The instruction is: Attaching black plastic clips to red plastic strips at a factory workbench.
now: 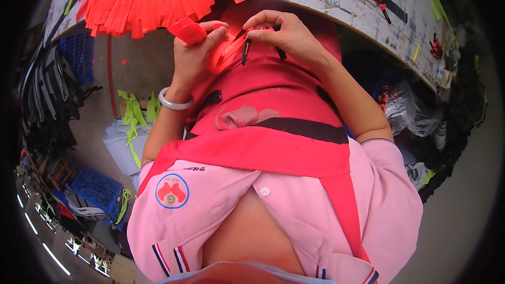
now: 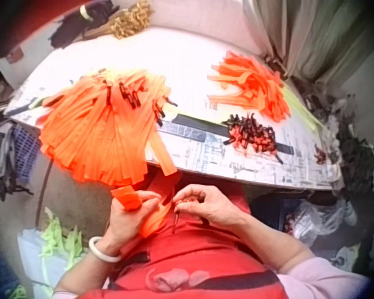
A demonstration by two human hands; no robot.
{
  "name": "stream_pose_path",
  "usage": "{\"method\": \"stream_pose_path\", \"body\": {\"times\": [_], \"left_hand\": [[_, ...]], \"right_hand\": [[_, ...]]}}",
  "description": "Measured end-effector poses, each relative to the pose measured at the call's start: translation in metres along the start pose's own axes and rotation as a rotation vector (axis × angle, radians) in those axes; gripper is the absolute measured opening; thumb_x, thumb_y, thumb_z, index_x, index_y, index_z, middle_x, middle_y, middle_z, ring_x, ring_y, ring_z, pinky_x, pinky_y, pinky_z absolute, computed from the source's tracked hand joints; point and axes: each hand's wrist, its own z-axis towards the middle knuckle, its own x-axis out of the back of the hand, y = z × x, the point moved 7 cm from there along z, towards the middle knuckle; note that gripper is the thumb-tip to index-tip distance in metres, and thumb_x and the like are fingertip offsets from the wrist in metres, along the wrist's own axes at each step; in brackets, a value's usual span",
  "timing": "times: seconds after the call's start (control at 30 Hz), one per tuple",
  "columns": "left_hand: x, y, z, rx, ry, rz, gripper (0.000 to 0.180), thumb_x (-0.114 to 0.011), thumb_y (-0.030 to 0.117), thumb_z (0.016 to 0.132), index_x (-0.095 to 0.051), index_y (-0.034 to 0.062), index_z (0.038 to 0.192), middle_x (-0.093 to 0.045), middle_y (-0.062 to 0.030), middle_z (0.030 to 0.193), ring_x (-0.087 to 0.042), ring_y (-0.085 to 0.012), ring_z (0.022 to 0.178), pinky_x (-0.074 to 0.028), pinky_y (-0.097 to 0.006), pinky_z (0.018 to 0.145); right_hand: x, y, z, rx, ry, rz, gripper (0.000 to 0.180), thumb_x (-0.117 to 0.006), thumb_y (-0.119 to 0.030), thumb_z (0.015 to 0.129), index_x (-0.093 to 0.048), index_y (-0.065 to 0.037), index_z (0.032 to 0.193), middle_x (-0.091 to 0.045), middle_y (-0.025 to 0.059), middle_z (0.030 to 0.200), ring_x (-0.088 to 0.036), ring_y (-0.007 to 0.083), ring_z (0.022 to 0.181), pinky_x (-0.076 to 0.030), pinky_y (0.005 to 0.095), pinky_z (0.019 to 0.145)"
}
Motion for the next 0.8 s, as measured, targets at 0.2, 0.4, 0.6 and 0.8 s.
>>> {"method": "stream_pose_path", "body": {"times": [0.2, 0.4, 0.6, 0.8], "left_hand": [[-0.014, 0.008, 0.001, -0.032, -0.084, 0.095, 0.013, -0.066, 0.004, 0.086, -0.068, -0.0037, 0.097, -0.068, -0.0049, 0.084, -0.062, -0.0090, 0.076, -0.049, -0.022, 0.069], [-0.020, 0.018, 0.001, -0.088, -0.102, 0.151, 0.011, -0.066, 0.004, 0.086, -0.068, -0.0024, 0.095, -0.067, -0.0034, 0.083, -0.060, -0.0077, 0.076, -0.048, -0.021, 0.068], [-0.020, 0.021, -0.001, -0.173, -0.100, 0.258, 0.011, -0.067, 0.003, 0.085, -0.068, -0.0014, 0.095, -0.065, -0.0030, 0.080, -0.058, -0.0073, 0.074, -0.046, -0.022, 0.065], [-0.020, 0.019, -0.003, -0.170, -0.118, 0.267, 0.012, -0.066, 0.003, 0.086, -0.068, -0.0011, 0.096, -0.065, -0.0036, 0.079, -0.058, -0.0080, 0.072, -0.046, -0.022, 0.065]], "right_hand": [[0.000, -0.002, -0.004, 0.040, 0.051, 0.092, 0.021, -0.067, -0.016, 0.086, -0.065, -0.001, 0.101, -0.065, 0.0020, 0.090, -0.057, 0.0051, 0.083, -0.045, 0.0201, 0.076], [-0.004, -0.012, 0.000, 0.095, 0.090, 0.036, 0.019, -0.067, -0.016, 0.087, -0.067, 0.000, 0.098, -0.065, 0.0017, 0.086, -0.057, 0.0049, 0.079, -0.045, 0.0201, 0.072], [-0.006, -0.014, 0.001, 0.204, 0.105, -0.039, 0.021, -0.064, -0.017, 0.090, -0.066, 0.001, 0.098, -0.065, 0.0015, 0.083, -0.057, 0.0045, 0.077, -0.045, 0.0191, 0.068], [-0.010, -0.008, 0.003, 0.125, 0.066, 0.057, 0.016, -0.062, -0.016, 0.091, -0.063, -0.001, 0.095, -0.063, 0.0006, 0.083, -0.054, 0.0031, 0.073, -0.042, 0.0168, 0.067]]}}
